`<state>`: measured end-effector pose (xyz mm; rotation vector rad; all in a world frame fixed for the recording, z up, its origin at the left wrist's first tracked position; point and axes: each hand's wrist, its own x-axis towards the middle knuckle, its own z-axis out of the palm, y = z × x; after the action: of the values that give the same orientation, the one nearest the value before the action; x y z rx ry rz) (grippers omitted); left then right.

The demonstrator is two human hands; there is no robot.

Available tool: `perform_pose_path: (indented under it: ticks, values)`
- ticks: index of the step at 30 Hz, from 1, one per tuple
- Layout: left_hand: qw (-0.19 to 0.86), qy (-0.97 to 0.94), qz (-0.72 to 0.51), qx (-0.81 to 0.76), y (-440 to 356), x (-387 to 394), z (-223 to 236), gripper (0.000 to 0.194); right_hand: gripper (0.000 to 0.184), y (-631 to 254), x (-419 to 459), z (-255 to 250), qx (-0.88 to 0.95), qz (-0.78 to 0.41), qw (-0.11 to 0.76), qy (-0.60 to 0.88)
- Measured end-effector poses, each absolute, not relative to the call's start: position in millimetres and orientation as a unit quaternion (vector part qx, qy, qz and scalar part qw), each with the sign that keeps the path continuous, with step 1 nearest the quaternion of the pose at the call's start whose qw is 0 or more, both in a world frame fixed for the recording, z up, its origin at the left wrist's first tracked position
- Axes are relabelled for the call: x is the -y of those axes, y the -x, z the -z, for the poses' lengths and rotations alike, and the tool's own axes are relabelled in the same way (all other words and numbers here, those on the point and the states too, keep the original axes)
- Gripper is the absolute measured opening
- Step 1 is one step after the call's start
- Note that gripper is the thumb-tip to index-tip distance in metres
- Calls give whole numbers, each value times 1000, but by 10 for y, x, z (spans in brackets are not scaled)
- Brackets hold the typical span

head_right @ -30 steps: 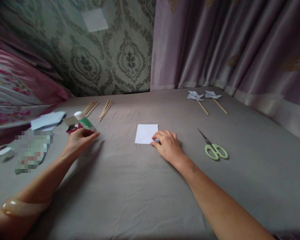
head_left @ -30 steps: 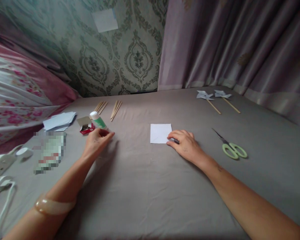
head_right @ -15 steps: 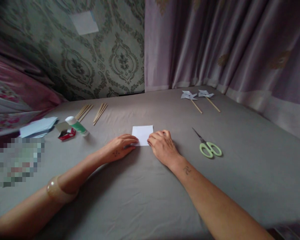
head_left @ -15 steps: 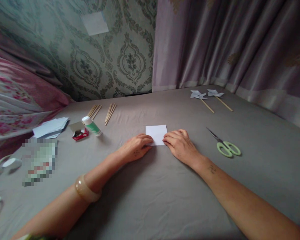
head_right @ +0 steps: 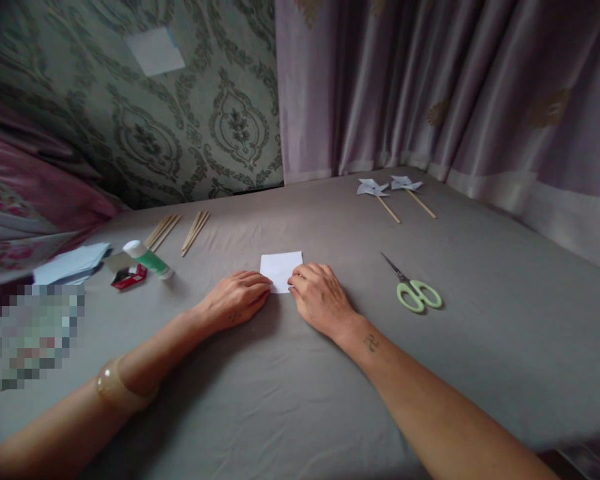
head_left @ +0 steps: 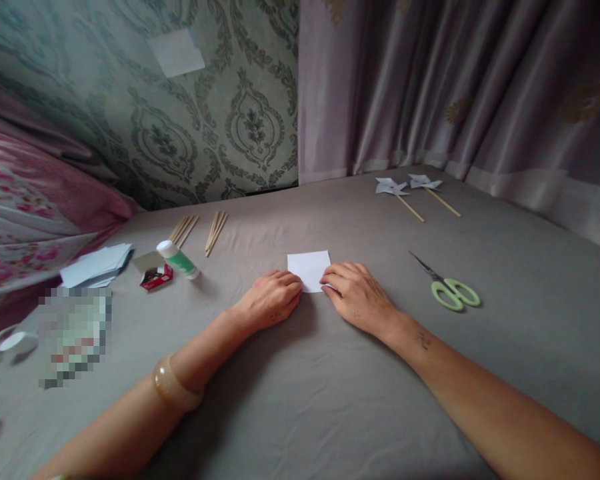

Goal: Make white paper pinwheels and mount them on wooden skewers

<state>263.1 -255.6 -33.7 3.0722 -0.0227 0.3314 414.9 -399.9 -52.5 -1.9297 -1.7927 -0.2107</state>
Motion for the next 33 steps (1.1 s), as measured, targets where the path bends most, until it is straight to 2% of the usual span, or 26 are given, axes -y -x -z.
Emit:
perform_pose_path:
  ticks: [3,6,12,16,23,29,33]
  values:
    - [-29,-994,-104,-6,-2690,2646,336,24,13,-4112,4005,504,661,70,244,706]
    - [-32,-993,-115,-27,-2747,2727,353,24,12,-4088,4018,486,659,62,235,712]
    - [56,-985,-147,-70,-2776,2772,421,17,15,-4090,4032,505,658,38,202,725]
    - [136,-968,-191,-91,-2739,2706,481,18,15,-4091,4029,505,652,33,200,731]
    - [211,-949,-220,-83,-2709,2580,572,19,16,-4063,3996,477,602,-8,244,760]
    - [206,-951,-210,-98,-2713,2608,588,21,16,-4075,3954,544,538,-27,318,780]
    - [204,-951,-209,-100,-2717,2623,595,22,15,-4057,3929,545,507,-36,331,795]
